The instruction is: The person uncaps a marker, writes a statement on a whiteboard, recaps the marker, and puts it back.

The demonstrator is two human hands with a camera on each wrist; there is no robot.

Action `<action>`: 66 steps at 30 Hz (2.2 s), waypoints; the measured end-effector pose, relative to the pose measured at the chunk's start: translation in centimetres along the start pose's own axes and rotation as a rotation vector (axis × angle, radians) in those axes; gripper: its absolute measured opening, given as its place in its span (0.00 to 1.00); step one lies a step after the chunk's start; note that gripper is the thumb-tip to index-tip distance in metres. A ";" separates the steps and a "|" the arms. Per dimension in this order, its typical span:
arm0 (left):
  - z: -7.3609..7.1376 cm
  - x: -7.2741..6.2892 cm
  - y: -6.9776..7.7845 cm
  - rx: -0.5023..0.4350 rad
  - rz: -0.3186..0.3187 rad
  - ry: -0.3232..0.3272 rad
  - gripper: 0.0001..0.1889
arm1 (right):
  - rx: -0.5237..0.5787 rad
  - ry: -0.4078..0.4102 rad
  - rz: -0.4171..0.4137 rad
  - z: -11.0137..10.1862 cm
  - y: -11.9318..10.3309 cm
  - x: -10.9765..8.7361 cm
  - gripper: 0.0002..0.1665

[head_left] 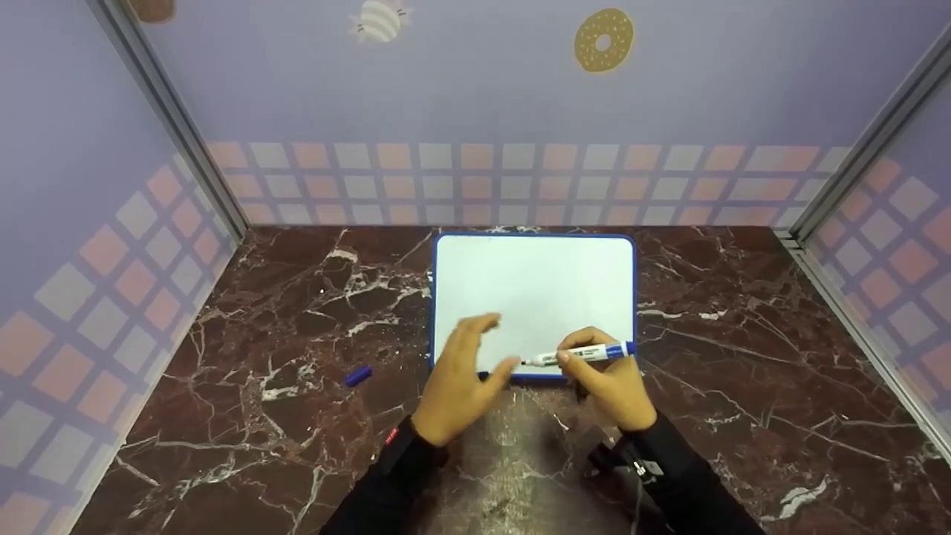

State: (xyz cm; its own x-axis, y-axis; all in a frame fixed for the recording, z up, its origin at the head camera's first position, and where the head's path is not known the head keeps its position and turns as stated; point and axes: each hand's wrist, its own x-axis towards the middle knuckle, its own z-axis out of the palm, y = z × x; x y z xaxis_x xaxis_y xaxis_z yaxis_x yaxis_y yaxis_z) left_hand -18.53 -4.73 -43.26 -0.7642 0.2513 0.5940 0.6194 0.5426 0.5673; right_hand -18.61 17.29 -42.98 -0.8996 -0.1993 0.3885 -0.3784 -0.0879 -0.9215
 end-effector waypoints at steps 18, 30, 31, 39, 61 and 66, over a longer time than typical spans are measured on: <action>-2.8 0.9 -8.4 -0.102 -0.636 -0.125 0.42 | -0.029 0.099 -0.059 -1.9 0.1 0.9 0.03; -2.2 0.8 -8.6 -0.092 -0.602 -0.124 0.37 | -0.067 0.085 -0.046 -2.2 0.7 1.2 0.10; -2.2 0.8 -8.6 -0.092 -0.603 -0.124 0.37 | -0.062 0.082 -0.053 -2.2 0.7 1.3 0.10; -2.3 0.7 -8.6 -0.113 -0.614 -0.128 0.37 | 0.019 0.046 -0.104 -1.0 0.4 3.5 0.10; -2.2 0.9 -8.8 -0.099 -0.601 -0.119 0.37 | -0.319 0.025 -0.044 5.5 3.7 12.6 0.06; -2.2 0.8 -8.8 -0.111 -0.601 -0.129 0.37 | -0.356 0.000 -0.037 6.1 4.1 13.2 0.06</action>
State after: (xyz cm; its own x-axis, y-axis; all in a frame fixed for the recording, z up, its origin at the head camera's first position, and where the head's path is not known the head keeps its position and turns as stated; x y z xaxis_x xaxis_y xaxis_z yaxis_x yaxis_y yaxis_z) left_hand -24.20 -11.07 -46.47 -0.9962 0.0266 0.0825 0.0839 0.5343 0.8411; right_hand -30.67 8.31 -41.63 -0.8838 -0.2027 0.4216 -0.4630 0.2504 -0.8502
